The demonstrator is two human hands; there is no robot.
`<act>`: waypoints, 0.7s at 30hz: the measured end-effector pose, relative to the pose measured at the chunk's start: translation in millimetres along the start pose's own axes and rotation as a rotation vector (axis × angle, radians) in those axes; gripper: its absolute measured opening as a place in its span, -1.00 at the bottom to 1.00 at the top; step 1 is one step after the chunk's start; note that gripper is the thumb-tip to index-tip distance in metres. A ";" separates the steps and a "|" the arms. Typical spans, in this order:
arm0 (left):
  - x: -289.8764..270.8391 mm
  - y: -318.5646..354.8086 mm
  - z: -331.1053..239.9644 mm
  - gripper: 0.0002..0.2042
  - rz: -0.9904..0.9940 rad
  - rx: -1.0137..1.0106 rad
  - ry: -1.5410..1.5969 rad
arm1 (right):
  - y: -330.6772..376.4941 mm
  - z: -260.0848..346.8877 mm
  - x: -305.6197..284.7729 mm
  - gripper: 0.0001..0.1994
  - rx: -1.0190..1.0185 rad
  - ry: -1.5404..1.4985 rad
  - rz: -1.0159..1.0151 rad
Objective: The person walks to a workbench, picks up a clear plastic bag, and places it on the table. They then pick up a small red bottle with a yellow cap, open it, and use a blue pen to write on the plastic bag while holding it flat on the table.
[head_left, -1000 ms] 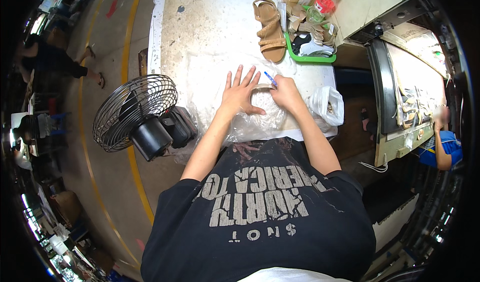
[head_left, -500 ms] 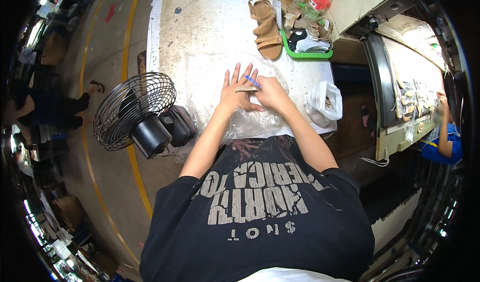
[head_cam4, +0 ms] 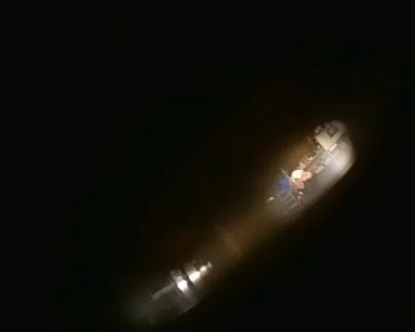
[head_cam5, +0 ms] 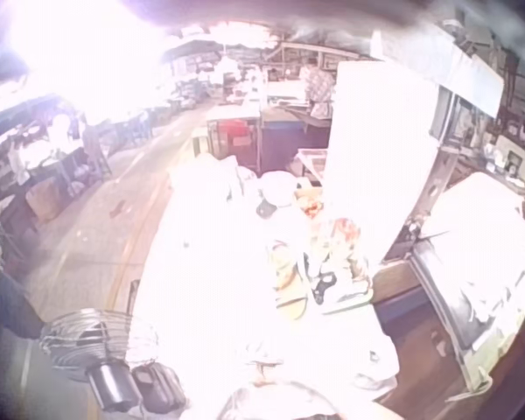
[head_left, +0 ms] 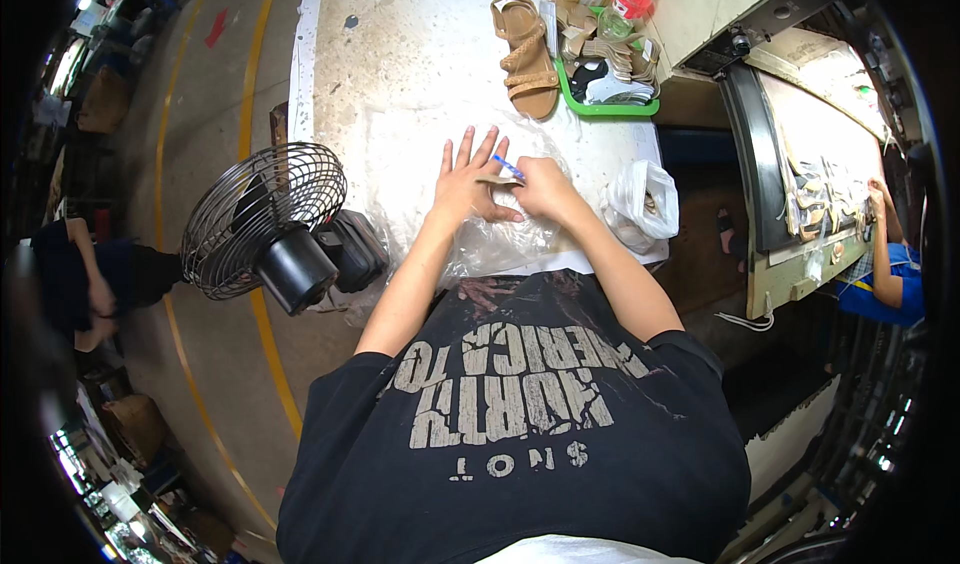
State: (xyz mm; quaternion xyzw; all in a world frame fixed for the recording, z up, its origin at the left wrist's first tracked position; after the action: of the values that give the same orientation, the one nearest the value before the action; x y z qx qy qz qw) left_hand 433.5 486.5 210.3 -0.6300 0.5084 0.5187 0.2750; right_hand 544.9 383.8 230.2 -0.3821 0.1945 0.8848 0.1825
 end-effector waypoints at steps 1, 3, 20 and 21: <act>-0.2 -0.3 -0.4 0.45 0.003 0.002 0.010 | -0.5 -8.5 -3.9 -0.81 -0.007 0.030 -0.027; -4.8 1.9 -2.1 0.45 0.015 -0.004 0.013 | -0.3 -16.4 -11.8 -0.81 0.024 0.051 -0.017; -4.1 1.6 -1.6 0.45 -0.023 0.014 0.020 | -2.0 2.0 5.4 -0.79 0.028 0.009 -0.026; -5.5 2.2 -1.6 0.43 -0.015 0.008 0.031 | 1.7 1.9 0.7 -0.78 0.045 -0.034 -0.029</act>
State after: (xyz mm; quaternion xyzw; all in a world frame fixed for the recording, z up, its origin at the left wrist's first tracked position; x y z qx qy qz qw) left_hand 432.3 486.4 216.4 -0.6407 0.5097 0.5048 0.2736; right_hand 542.5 383.4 231.3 -0.3658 0.2056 0.8838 0.2072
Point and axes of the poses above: each hand's wrist, its own y-axis away from the middle knuckle, its own x-axis out of the palm, z = x × y, the point moved 5 cm from there along -y, towards the middle knuckle, and after that the axes turned 2 degrees about -z, right-handed, at the moved point
